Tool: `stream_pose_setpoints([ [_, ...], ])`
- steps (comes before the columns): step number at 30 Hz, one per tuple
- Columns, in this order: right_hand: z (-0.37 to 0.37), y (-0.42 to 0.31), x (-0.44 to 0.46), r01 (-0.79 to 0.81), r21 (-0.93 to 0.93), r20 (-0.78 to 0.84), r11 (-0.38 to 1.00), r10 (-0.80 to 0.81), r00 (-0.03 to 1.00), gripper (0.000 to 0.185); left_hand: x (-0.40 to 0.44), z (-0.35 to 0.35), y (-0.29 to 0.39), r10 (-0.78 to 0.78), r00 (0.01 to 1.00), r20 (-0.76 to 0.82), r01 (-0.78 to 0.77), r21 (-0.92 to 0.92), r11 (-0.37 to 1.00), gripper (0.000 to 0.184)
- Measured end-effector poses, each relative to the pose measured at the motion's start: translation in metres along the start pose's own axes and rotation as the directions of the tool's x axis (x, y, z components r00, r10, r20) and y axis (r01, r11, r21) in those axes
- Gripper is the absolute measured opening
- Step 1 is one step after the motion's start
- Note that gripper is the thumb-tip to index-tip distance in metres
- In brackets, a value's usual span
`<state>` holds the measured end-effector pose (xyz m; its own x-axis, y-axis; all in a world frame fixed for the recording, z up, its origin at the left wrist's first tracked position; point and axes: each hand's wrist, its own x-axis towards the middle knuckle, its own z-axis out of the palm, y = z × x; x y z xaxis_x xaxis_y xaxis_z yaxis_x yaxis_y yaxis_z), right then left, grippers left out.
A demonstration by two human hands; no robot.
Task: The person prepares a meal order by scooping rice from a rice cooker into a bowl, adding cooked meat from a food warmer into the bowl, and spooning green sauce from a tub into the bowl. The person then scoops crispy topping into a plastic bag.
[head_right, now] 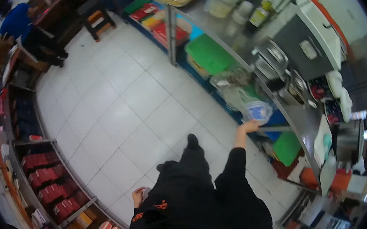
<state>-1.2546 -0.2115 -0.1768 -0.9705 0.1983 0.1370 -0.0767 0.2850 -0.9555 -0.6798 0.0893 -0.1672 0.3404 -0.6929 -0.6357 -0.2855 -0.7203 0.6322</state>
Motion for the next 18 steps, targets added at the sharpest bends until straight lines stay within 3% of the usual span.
stream_pose_setpoints([
  [1, -0.003, -0.001, -0.003, -0.100, 0.210, -0.048, 0.973, 0.113, 0.992, 0.013, -0.001, -0.004, -0.016, 0.010, 1.000, 0.014, -0.010, 0.018, 1.000, 0.020],
  [2, -0.006, 0.008, 0.005, -0.092, 0.209, -0.067, 0.974, 0.109, 0.992, 0.013, 0.002, -0.007, -0.041, 0.005, 1.000, 0.028, -0.004, -0.010, 1.000, 0.021],
  [4, -0.007, 0.020, 0.008, -0.159, 0.398, 0.201, 0.903, 0.083, 0.976, 0.010, 0.004, -0.010, -0.046, 0.007, 0.999, 0.041, -0.005, -0.030, 1.000, 0.021],
  [7, -0.019, 0.005, 0.014, -0.094, 0.234, 0.225, 0.968, 0.040, 0.974, 0.007, 0.006, -0.015, -0.038, -0.103, 0.991, 0.081, 0.094, 0.108, 0.990, 0.022],
  [8, -0.021, 0.004, 0.018, -0.196, 0.351, 0.313, 0.915, 0.083, 0.946, 0.007, 0.011, -0.010, -0.031, -0.032, 0.994, 0.102, 0.021, 0.106, 0.994, 0.022],
  [10, -0.021, 0.008, 0.031, -0.205, 0.357, 0.337, 0.912, 0.079, 0.938, 0.007, 0.020, 0.004, -0.002, 0.040, 0.991, 0.130, -0.055, 0.111, 0.992, 0.022],
  [12, -0.019, 0.009, 0.045, -0.212, 0.367, 0.364, 0.906, 0.070, 0.929, 0.007, 0.030, 0.025, 0.044, 0.030, 0.987, 0.158, -0.108, 0.514, 0.851, 0.020],
  [13, -0.024, 0.008, 0.052, -0.342, 0.364, 0.488, 0.866, 0.135, 0.862, 0.006, 0.034, 0.038, 0.074, 0.032, 0.986, 0.165, -0.115, 0.519, 0.847, 0.020],
  [14, -0.025, 0.006, 0.058, -0.466, 0.345, 0.604, 0.814, 0.188, 0.775, 0.008, 0.039, 0.053, 0.107, 0.050, 0.971, 0.232, -0.190, 0.635, 0.749, 0.021],
  [15, -0.023, 0.001, 0.064, -0.465, 0.352, 0.595, 0.812, 0.189, 0.781, 0.008, 0.050, 0.073, 0.137, 0.059, 0.952, 0.299, -0.268, 0.729, 0.630, 0.023],
  [18, -0.016, 0.015, 0.095, -0.505, 0.273, 0.549, 0.819, 0.298, 0.781, 0.012, 0.085, 0.144, 0.206, 0.256, 0.805, 0.535, -0.591, 0.689, 0.419, 0.047],
])
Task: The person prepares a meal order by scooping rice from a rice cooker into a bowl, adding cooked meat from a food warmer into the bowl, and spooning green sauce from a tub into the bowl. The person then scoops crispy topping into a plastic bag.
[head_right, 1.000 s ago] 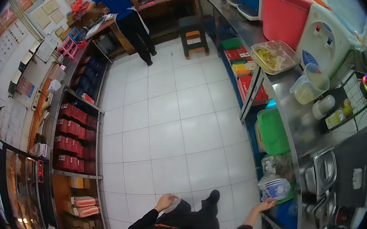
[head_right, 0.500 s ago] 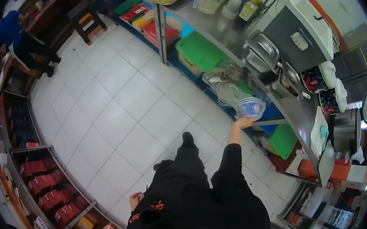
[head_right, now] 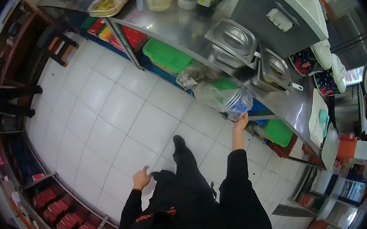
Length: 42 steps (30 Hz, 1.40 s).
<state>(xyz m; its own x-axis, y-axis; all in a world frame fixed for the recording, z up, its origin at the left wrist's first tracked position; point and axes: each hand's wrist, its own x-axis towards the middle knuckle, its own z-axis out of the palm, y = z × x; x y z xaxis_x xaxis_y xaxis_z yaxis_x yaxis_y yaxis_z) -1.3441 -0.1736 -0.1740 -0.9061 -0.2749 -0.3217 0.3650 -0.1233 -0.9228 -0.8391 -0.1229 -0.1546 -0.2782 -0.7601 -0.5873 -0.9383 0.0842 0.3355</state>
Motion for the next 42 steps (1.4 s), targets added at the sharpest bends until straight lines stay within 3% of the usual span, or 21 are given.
stream_pose_setpoints([
  [2, -0.037, 0.015, 0.042, -0.041, -0.119, 0.146, 0.992, 0.059, 0.988, 0.033, 0.057, -0.028, 0.055, 0.184, 0.982, 0.053, -0.186, 0.054, 0.981, 0.060],
  [6, -0.038, -0.010, 0.027, -0.033, -0.149, 0.203, 0.988, 0.063, 0.977, 0.037, 0.155, -0.068, 0.169, 0.528, 0.848, 0.047, -0.530, 0.092, 0.843, 0.069],
  [9, -0.038, 0.002, 0.039, -0.150, -0.171, 0.204, 0.974, 0.184, 0.962, 0.039, 0.202, -0.079, 0.251, 0.624, 0.780, 0.045, -0.625, 0.045, 0.779, 0.075],
  [11, -0.035, 0.022, 0.061, -0.189, 0.006, 0.343, 0.982, 0.176, 0.923, 0.039, 0.229, -0.075, 0.299, 0.640, 0.764, 0.078, -0.643, 0.017, 0.765, 0.078],
  [14, -0.021, 0.043, 0.114, -0.311, 0.016, 0.460, 0.950, 0.269, 0.846, 0.039, 0.269, -0.051, 0.343, 0.650, 0.756, 0.076, -0.652, 0.011, 0.758, 0.070],
  [16, -0.008, 0.070, 0.158, -0.328, -0.002, 0.328, 0.945, 0.310, 0.892, 0.037, 0.293, -0.024, 0.355, 0.645, 0.760, 0.078, -0.647, 0.000, 0.762, 0.062],
  [18, -0.004, 0.100, 0.188, -0.347, -0.028, 0.072, 0.937, 0.348, 0.935, 0.035, 0.321, 0.008, 0.356, 0.562, 0.827, -0.022, -0.562, -0.007, 0.827, 0.033],
  [21, 0.003, 0.123, 0.200, -0.117, -0.406, -0.135, 0.907, 0.067, 0.989, 0.031, 0.337, 0.018, 0.353, 0.496, 0.865, -0.076, -0.501, -0.076, 0.862, 0.013],
  [24, 0.019, 0.096, 0.145, 0.368, -0.743, 0.165, 0.559, -0.381, 0.910, 0.029, 0.346, 0.013, 0.352, 0.402, 0.908, -0.117, -0.419, -0.274, 0.866, 0.011],
  [25, 0.030, 0.081, 0.120, 0.449, -0.726, 0.334, 0.521, -0.304, 0.892, 0.028, 0.359, 0.027, 0.348, 0.390, 0.913, -0.117, -0.407, -0.273, 0.872, 0.011],
  [27, 0.053, 0.066, 0.086, 0.435, -0.719, 0.575, 0.542, 0.112, 0.811, 0.027, 0.389, 0.058, 0.331, 0.649, 0.693, -0.313, -0.707, -0.121, 0.696, 0.012],
  [28, 0.040, 0.103, 0.094, 0.418, -0.685, 0.581, 0.597, 0.102, 0.807, 0.025, 0.368, 0.030, 0.348, 0.508, 0.842, -0.182, -0.532, -0.122, 0.838, 0.014],
  [29, 0.021, 0.144, 0.108, 0.398, -0.632, 0.604, 0.665, 0.102, 0.790, 0.024, 0.368, 0.037, 0.351, 0.531, 0.816, -0.228, -0.553, -0.041, 0.832, 0.020],
  [30, 0.029, 0.144, 0.104, 0.139, -0.496, 0.539, 0.857, 0.178, 0.823, 0.025, 0.389, 0.091, 0.342, 0.450, 0.680, -0.579, -0.631, -0.148, 0.762, 0.020],
  [32, 0.013, 0.174, 0.139, 0.504, -0.768, 0.577, 0.396, 0.085, 0.813, 0.034, 0.372, 0.051, 0.353, 0.488, 0.821, -0.296, -0.508, 0.009, 0.861, 0.018],
  [33, 0.018, 0.178, 0.141, 0.691, -0.670, 0.685, 0.270, -0.132, 0.716, 0.036, 0.372, 0.046, 0.356, 0.540, 0.792, -0.283, -0.546, 0.064, 0.835, 0.020],
  [34, 0.033, 0.171, 0.130, 0.706, -0.637, 0.676, 0.309, -0.215, 0.705, 0.038, 0.365, 0.023, 0.357, 0.539, 0.831, -0.136, -0.547, -0.034, 0.836, 0.022],
  [35, 0.005, 0.203, 0.167, 0.790, -0.596, 0.799, -0.141, -0.007, 0.601, 0.038, 0.363, 0.014, 0.357, 0.534, 0.845, -0.036, -0.535, -0.036, 0.844, 0.023],
  [36, 0.023, 0.195, 0.147, 0.801, -0.589, 0.806, -0.111, 0.002, 0.593, 0.038, 0.361, 0.010, 0.351, 0.511, 0.859, -0.034, -0.512, -0.017, 0.859, 0.023],
  [38, 0.049, 0.134, 0.119, 0.799, -0.380, 0.656, -0.465, 0.474, 0.588, 0.029, 0.359, 0.014, 0.351, 0.551, 0.804, -0.224, -0.585, -0.128, 0.801, 0.019],
  [42, 0.047, 0.129, 0.144, 0.834, -0.409, 0.795, -0.369, 0.305, 0.525, 0.013, 0.363, 0.002, 0.349, 0.601, 0.784, -0.157, -0.621, -0.162, 0.767, 0.033],
])
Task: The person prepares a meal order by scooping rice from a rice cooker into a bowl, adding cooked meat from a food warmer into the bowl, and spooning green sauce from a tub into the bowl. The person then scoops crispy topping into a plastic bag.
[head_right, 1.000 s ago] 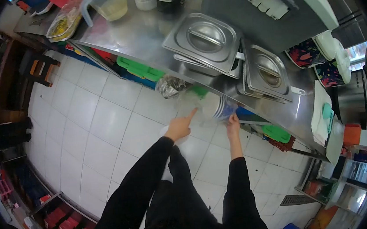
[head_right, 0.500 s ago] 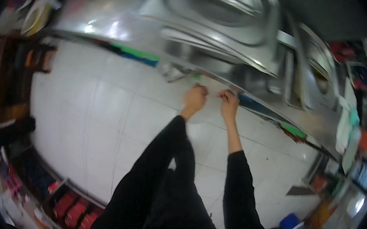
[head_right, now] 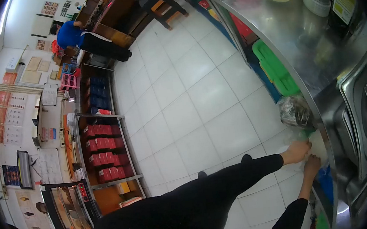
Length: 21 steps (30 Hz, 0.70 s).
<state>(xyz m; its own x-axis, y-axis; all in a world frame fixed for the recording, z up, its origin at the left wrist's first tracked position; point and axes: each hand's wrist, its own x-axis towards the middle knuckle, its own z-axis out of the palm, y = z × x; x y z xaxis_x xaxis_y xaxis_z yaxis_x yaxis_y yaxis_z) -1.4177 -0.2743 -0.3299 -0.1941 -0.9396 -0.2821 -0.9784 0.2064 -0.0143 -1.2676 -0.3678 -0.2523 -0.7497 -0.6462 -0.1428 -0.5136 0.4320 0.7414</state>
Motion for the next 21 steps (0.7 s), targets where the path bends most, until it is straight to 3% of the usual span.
stream_pose_setpoints([
  [3, -0.034, 0.003, 0.008, -0.003, 0.007, -0.079, 1.000, 0.004, 0.997, 0.014, -0.021, -0.019, 0.012, -0.074, 0.992, -0.105, 0.064, -0.094, 0.994, 0.046],
  [5, -0.048, 0.012, 0.014, -0.076, 0.338, -0.189, 0.938, 0.147, 0.971, 0.023, -0.032, -0.015, 0.012, 0.084, 0.996, -0.004, -0.083, 0.077, 0.994, 0.060],
  [9, -0.113, -0.020, 0.005, -0.239, 0.318, -0.098, 0.917, 0.282, 0.954, 0.030, -0.028, 0.006, 0.018, -0.006, 0.992, 0.123, -0.002, 0.061, 0.998, 0.060],
  [11, -0.122, -0.016, -0.003, -0.256, 0.285, -0.048, 0.923, 0.281, 0.959, 0.036, -0.016, 0.024, 0.016, -0.123, 0.992, -0.024, 0.124, 0.033, 0.992, 0.058],
  [12, -0.127, -0.013, -0.006, -0.309, 0.346, 0.041, 0.886, 0.315, 0.948, 0.031, -0.011, 0.029, 0.013, -0.110, 0.994, 0.001, 0.110, 0.073, 0.991, 0.055],
  [15, -0.125, 0.002, -0.018, -0.280, 0.309, -0.017, 0.909, 0.300, 0.954, 0.024, 0.006, 0.044, -0.003, -0.038, 0.999, -0.012, 0.039, 0.126, 0.991, 0.049],
  [16, -0.123, 0.005, -0.023, -0.267, 0.275, -0.028, 0.924, 0.285, 0.958, 0.023, 0.017, 0.054, -0.011, -0.015, 0.999, -0.029, 0.020, 0.185, 0.982, 0.064],
  [17, -0.122, 0.009, -0.028, -0.251, 0.239, -0.032, 0.938, 0.266, 0.963, 0.021, 0.021, 0.040, -0.003, -0.080, 0.996, 0.037, 0.072, 0.187, 0.980, 0.057],
  [18, -0.120, 0.013, -0.032, -0.234, 0.204, -0.027, 0.951, 0.244, 0.969, 0.020, 0.032, 0.066, -0.021, 0.063, 0.997, -0.036, -0.050, 0.286, 0.957, 0.050],
  [20, -0.113, 0.019, -0.039, -0.187, 0.153, -0.027, 0.970, 0.193, 0.981, 0.019, 0.040, 0.047, -0.006, -0.047, 0.999, -0.003, 0.045, 0.338, 0.940, 0.023],
  [21, -0.092, 0.030, -0.038, -0.103, 0.200, -0.160, 0.974, 0.137, 0.978, 0.018, 0.042, 0.055, -0.014, -0.027, 0.994, -0.110, 0.068, 0.392, 0.918, 0.018],
])
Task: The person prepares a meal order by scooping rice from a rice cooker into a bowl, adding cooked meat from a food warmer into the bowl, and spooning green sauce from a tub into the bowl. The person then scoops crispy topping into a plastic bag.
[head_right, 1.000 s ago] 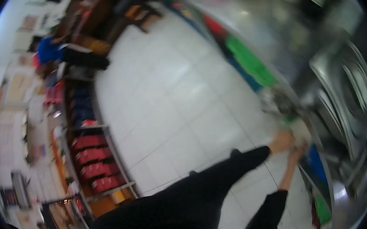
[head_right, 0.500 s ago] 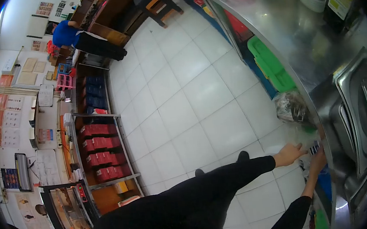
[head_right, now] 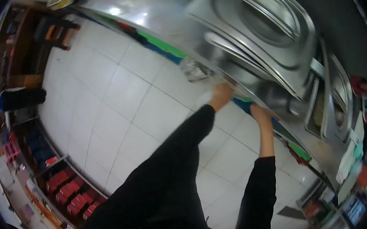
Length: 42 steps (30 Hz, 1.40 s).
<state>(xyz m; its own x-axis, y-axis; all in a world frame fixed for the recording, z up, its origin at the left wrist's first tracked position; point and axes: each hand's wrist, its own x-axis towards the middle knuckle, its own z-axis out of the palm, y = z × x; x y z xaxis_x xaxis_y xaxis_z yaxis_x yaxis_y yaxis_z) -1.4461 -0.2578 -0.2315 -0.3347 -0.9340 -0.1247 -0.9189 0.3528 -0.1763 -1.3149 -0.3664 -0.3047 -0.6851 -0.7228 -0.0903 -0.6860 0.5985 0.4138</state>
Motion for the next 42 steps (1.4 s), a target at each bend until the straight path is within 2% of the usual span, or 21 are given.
stream_pose_setpoints([
  [1, 0.017, 0.014, -0.003, 0.088, 0.055, -0.116, 0.995, -0.081, 0.990, 0.019, 0.003, -0.013, -0.003, 0.043, 0.987, 0.156, -0.048, 0.026, 0.999, 0.018],
  [2, 0.013, 0.024, -0.002, 0.064, 0.038, -0.109, 0.997, -0.059, 0.992, 0.019, 0.005, -0.035, -0.002, 0.078, 0.950, 0.303, -0.099, 0.054, 0.994, 0.018],
  [3, 0.009, 0.032, 0.001, 0.024, -0.018, -0.045, 1.000, -0.025, 0.999, 0.025, 0.000, -0.046, 0.001, 0.097, 0.946, 0.309, -0.115, 0.040, 0.993, 0.018],
  [5, 0.008, 0.043, -0.003, -0.021, -0.075, 0.017, 0.997, 0.023, 1.000, 0.033, -0.006, -0.063, 0.006, 0.018, 0.989, 0.148, -0.002, -0.104, 0.995, 0.018],
  [7, 0.013, 0.049, -0.007, 0.045, -0.144, -0.257, 0.988, -0.082, 0.963, 0.016, -0.001, -0.070, 0.007, -0.007, 0.984, 0.177, 0.024, -0.094, 0.995, 0.017],
  [8, 0.017, 0.049, -0.007, 0.043, -0.144, -0.256, 0.989, -0.079, 0.963, 0.016, 0.001, -0.073, 0.005, -0.047, 0.978, 0.203, 0.065, -0.082, 0.994, 0.017],
  [10, 0.017, 0.035, -0.005, 0.038, -0.026, 0.013, 0.999, -0.038, 0.999, 0.016, 0.007, -0.069, -0.003, -0.038, 0.991, 0.125, 0.048, -0.078, 0.996, 0.016],
  [13, -0.006, 0.023, -0.005, -0.139, 0.068, 0.027, 0.988, 0.137, 0.990, 0.020, 0.005, -0.069, -0.001, 0.010, 0.999, 0.033, -0.008, -0.056, 0.998, 0.015],
  [20, 0.009, 0.047, 0.030, -0.218, 0.462, -0.348, 0.859, 0.402, 0.847, 0.020, 0.004, -0.084, 0.004, 0.218, 0.964, 0.153, -0.233, 0.094, 0.968, 0.013],
  [24, 0.021, 0.053, 0.022, -0.183, 0.584, -0.405, 0.791, 0.479, 0.779, 0.020, 0.031, -0.045, -0.025, 0.221, 0.974, 0.043, -0.224, 0.084, 0.971, 0.021],
  [27, 0.023, 0.056, 0.005, -0.148, 0.661, -0.394, 0.736, 0.507, 0.766, 0.020, 0.059, -0.014, -0.059, 0.238, 0.926, -0.293, -0.256, -0.023, 0.967, 0.029],
  [32, 0.044, 0.030, -0.046, -0.118, 0.734, -0.295, 0.669, 0.470, 0.832, 0.021, 0.062, -0.024, -0.064, 0.244, 0.941, -0.235, -0.270, -0.083, 0.959, 0.032],
  [34, 0.046, 0.007, -0.087, -0.307, 0.714, -0.023, 0.630, 0.458, 0.889, 0.023, 0.050, -0.025, -0.062, 0.281, 0.914, -0.291, -0.313, -0.067, 0.947, 0.033],
  [35, 0.095, 0.015, -0.126, -0.228, 0.973, 0.179, 0.032, 0.515, 0.838, 0.038, 0.039, -0.026, -0.061, 0.303, 0.896, -0.323, -0.337, -0.051, 0.940, 0.033],
  [36, 0.101, 0.002, -0.157, -0.394, 0.912, 0.384, -0.113, 0.571, 0.726, 0.037, 0.032, -0.032, -0.060, 0.318, 0.900, -0.299, -0.341, -0.026, 0.940, 0.034],
  [37, 0.098, -0.014, -0.186, -0.153, 0.799, 0.534, -0.582, 0.571, 0.623, 0.034, 0.029, -0.063, -0.046, 0.225, 0.970, 0.091, -0.226, -0.002, 0.974, 0.037],
  [38, 0.093, -0.029, -0.218, -0.064, 0.781, 0.488, -0.621, 0.543, 0.684, 0.032, 0.019, -0.094, -0.030, 0.081, 0.888, 0.453, -0.128, 0.075, 0.989, 0.040],
  [39, 0.064, -0.053, -0.237, -0.039, 0.771, 0.533, -0.636, 0.610, 0.586, 0.031, 0.007, -0.101, -0.028, 0.094, 0.908, 0.407, -0.116, 0.030, 0.993, 0.043],
  [40, 0.052, -0.065, -0.262, -0.012, 0.748, 0.544, -0.664, 0.603, 0.583, 0.029, 0.000, -0.090, -0.037, 0.196, 0.909, 0.367, -0.251, 0.108, 0.962, 0.043],
  [41, 0.053, -0.074, -0.295, -0.001, 0.679, 0.668, -0.734, 0.618, 0.414, 0.026, -0.008, -0.094, -0.035, 0.211, 0.901, 0.380, -0.230, 0.003, 0.973, 0.045],
  [42, 0.057, -0.078, -0.326, 0.015, 0.661, 0.683, -0.750, 0.610, 0.401, 0.021, -0.019, -0.090, -0.042, 0.366, 0.879, 0.306, -0.385, 0.000, 0.923, 0.053],
])
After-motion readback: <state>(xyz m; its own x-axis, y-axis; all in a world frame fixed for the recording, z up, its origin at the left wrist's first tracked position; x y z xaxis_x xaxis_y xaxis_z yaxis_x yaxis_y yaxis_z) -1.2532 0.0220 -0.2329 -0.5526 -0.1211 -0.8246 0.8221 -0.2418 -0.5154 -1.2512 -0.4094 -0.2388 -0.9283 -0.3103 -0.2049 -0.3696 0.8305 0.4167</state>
